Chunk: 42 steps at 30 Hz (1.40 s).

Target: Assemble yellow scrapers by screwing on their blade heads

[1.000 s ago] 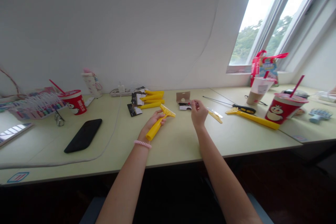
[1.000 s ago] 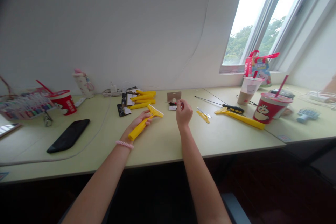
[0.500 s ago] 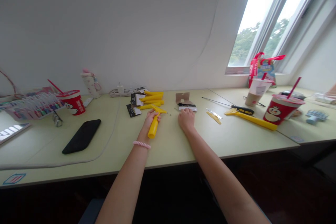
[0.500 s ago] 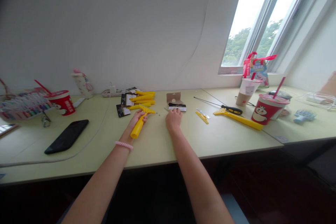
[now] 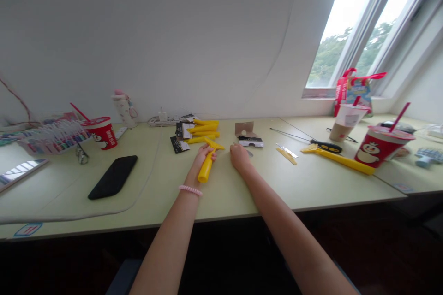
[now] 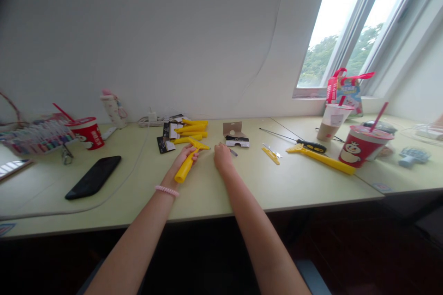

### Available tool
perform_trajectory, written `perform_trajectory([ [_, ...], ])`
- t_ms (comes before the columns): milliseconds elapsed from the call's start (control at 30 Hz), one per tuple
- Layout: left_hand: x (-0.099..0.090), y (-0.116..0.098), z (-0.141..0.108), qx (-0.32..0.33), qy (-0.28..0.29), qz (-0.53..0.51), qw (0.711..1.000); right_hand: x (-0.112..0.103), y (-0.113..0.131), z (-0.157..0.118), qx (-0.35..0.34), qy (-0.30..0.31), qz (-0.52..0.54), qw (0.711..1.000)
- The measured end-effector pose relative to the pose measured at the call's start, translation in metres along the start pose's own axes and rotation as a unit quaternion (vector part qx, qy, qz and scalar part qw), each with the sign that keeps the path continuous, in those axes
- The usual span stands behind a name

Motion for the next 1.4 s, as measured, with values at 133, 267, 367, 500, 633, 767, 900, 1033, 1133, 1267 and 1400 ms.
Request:
perform_trajectory([
  [133, 0.005, 0.006, 0.000, -0.039, 0.029, -0.002, 0.999, -0.007, -0.022, -0.007, 0.070, -0.073, 0.114, 0.988],
  [267, 0.012, 0.018, 0.000, -0.104, 0.080, 0.023, 0.991, -0.016, -0.039, -0.013, 0.119, -0.195, 0.316, 0.921],
  [367, 0.017, 0.023, -0.003, -0.119, 0.104, 0.057, 0.986, -0.023, -0.035, -0.012, 0.099, -0.242, 0.416, 0.871],
  [500, 0.024, 0.026, -0.007, -0.118, 0.134, 0.086, 0.980, -0.022, -0.016, -0.009, 0.067, -0.209, 0.492, 0.842],
  [633, 0.029, 0.027, -0.009, -0.119, 0.161, 0.096, 0.975, -0.019, -0.006, -0.010, 0.060, -0.174, 0.549, 0.815],
  [767, 0.028, 0.026, -0.009, -0.121, 0.158, 0.107, 0.974, -0.016, -0.005, -0.012, 0.082, -0.139, 0.593, 0.789],
  [900, 0.029, 0.027, -0.010, -0.124, 0.160, 0.112, 0.973, -0.016, -0.004, -0.014, 0.098, -0.126, 0.623, 0.765],
  [1033, 0.027, 0.029, -0.009, -0.128, 0.150, 0.121, 0.973, -0.017, -0.008, -0.015, 0.116, -0.144, 0.612, 0.769],
  [1133, 0.026, 0.030, -0.007, -0.129, 0.147, 0.126, 0.972, -0.015, -0.010, -0.014, 0.108, -0.132, 0.601, 0.781],
  [1267, 0.027, 0.031, -0.007, -0.128, 0.154, 0.133, 0.971, -0.014, -0.010, -0.013, 0.091, -0.126, 0.592, 0.791],
  [1400, 0.026, 0.030, -0.007, -0.119, 0.151, 0.136, 0.972, -0.015, -0.008, -0.014, 0.084, -0.128, 0.578, 0.801],
])
Point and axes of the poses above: each hand's wrist, its own z-axis towards the middle knuckle, its own x-axis out of the palm, y = z × x, the point moved 7 cm from there along z, towards the middle knuckle, and after that the axes turned 13 degrees about -x, right-handed, at the moved point
